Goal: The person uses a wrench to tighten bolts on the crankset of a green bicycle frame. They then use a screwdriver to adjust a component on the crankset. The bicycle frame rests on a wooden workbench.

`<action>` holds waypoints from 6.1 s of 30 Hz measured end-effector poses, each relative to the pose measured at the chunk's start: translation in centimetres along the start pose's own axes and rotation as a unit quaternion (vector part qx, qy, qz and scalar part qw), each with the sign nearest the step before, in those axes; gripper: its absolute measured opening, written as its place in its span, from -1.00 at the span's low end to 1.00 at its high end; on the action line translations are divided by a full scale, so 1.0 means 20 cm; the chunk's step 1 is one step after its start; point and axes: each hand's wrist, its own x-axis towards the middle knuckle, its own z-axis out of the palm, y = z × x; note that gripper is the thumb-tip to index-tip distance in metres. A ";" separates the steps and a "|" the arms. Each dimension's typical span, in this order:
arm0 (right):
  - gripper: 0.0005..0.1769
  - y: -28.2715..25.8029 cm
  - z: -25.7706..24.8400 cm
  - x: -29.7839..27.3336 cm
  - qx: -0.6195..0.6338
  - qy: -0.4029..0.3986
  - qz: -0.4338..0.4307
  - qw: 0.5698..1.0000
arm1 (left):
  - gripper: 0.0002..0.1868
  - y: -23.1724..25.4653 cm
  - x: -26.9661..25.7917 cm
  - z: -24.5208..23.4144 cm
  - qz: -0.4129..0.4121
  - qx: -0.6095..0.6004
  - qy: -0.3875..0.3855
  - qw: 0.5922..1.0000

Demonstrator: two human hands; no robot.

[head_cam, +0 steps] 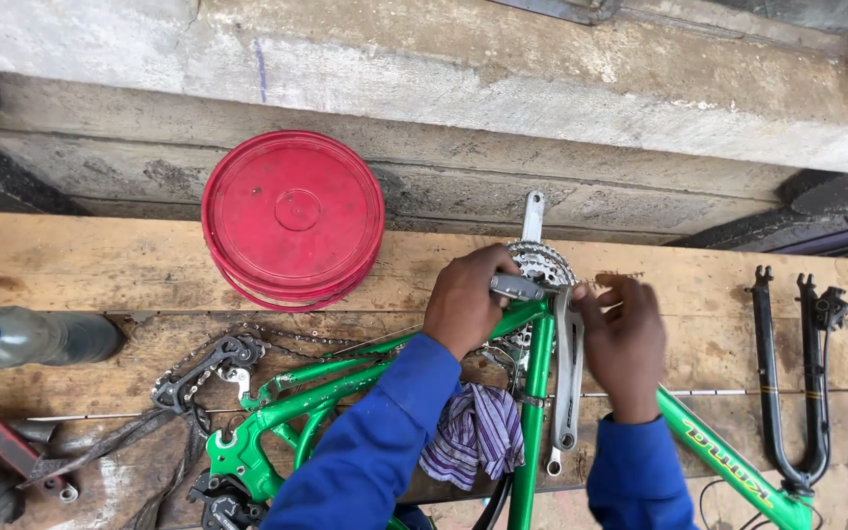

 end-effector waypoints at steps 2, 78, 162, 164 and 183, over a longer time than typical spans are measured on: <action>-0.51 0.07 0.10 -0.08 0.012 -0.027 0.027 0.999 | -0.63 0.01 0.01 -0.04 0.047 0.062 -0.025 0.997; -0.49 -0.10 0.11 -0.23 0.083 -0.015 0.110 0.990 | -0.57 -0.11 0.26 -0.08 -0.038 0.010 -0.294 0.955; -0.44 -0.12 0.09 -0.24 0.092 -0.012 0.122 0.988 | -0.88 -0.12 0.18 0.15 0.300 0.605 -0.105 0.730; -0.44 -0.12 0.09 -0.24 0.091 -0.014 0.121 0.988 | -0.77 -0.07 0.23 0.10 0.208 0.521 -0.205 0.802; -0.44 -0.11 0.09 -0.23 0.122 -0.006 0.140 0.983 | -0.89 -0.06 0.36 0.16 0.228 0.461 -0.165 0.842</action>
